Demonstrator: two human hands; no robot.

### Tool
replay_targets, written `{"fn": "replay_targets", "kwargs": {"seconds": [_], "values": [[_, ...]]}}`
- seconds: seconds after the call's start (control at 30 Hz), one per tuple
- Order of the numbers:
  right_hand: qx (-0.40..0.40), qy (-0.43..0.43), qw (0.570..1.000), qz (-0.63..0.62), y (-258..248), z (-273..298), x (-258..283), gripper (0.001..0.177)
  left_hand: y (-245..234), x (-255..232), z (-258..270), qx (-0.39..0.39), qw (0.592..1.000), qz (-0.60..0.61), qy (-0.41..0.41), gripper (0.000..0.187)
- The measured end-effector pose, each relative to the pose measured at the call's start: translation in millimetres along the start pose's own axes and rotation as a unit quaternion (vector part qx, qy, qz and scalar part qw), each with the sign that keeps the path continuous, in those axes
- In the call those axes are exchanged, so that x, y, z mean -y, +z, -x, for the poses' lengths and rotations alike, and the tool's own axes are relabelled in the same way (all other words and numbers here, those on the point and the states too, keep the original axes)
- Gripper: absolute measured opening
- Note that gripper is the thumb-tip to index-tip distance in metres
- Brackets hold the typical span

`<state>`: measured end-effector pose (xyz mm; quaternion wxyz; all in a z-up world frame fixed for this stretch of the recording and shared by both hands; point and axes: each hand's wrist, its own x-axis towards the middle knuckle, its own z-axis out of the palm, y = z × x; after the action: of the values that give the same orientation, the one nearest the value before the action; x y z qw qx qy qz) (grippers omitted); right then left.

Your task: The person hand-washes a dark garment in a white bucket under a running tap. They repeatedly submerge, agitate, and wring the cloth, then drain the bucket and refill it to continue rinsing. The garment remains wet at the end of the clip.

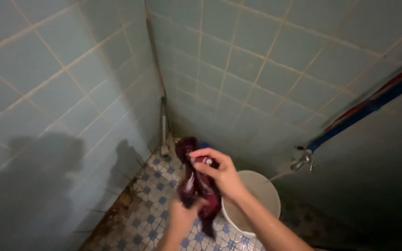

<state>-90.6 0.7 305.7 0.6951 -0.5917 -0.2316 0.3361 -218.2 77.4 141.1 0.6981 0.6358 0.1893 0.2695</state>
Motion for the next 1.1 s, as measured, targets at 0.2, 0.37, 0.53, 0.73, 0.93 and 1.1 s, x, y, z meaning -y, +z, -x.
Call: {"fn": "replay_targets", "kwargs": {"seconds": [0.2, 0.37, 0.53, 0.73, 0.93, 1.1], "values": [[0.033, -0.101, 0.992, 0.07, -6.9, 8.6, 22.4, 0.041, -22.8, 12.9, -6.6, -0.003, 0.996, -0.063, -0.066, 0.062], [-0.029, -0.132, 0.973, 0.185, 25.6, 38.4, 15.8, 0.035, 24.1, -105.0, 1.4, 0.082, 0.991, -0.001, 0.107, 0.089], [0.061, 0.032, 0.994, 0.082, 22.1, 57.4, 68.3, 0.048, 24.7, -101.8, -2.5, -0.005, 0.998, 0.038, 0.047, 0.084], [-0.096, -0.043, 0.969, 0.222, -140.8, 0.8, -58.3, 0.029, 31.1, -58.1, -14.0, -0.158, 0.985, 0.011, -0.072, 0.046], [-0.322, 0.079, 0.842, 0.426, -291.8, 20.7, -122.8, 0.03, 78.9, -46.4, -29.0, -0.083, 0.994, -0.021, -0.068, 0.039], [-0.416, -0.032, 0.723, 0.551, -319.2, 40.3, -97.5, 0.043, 121.0, -30.3, -44.6, -0.022, 0.997, -0.074, -0.032, 0.047]]}}
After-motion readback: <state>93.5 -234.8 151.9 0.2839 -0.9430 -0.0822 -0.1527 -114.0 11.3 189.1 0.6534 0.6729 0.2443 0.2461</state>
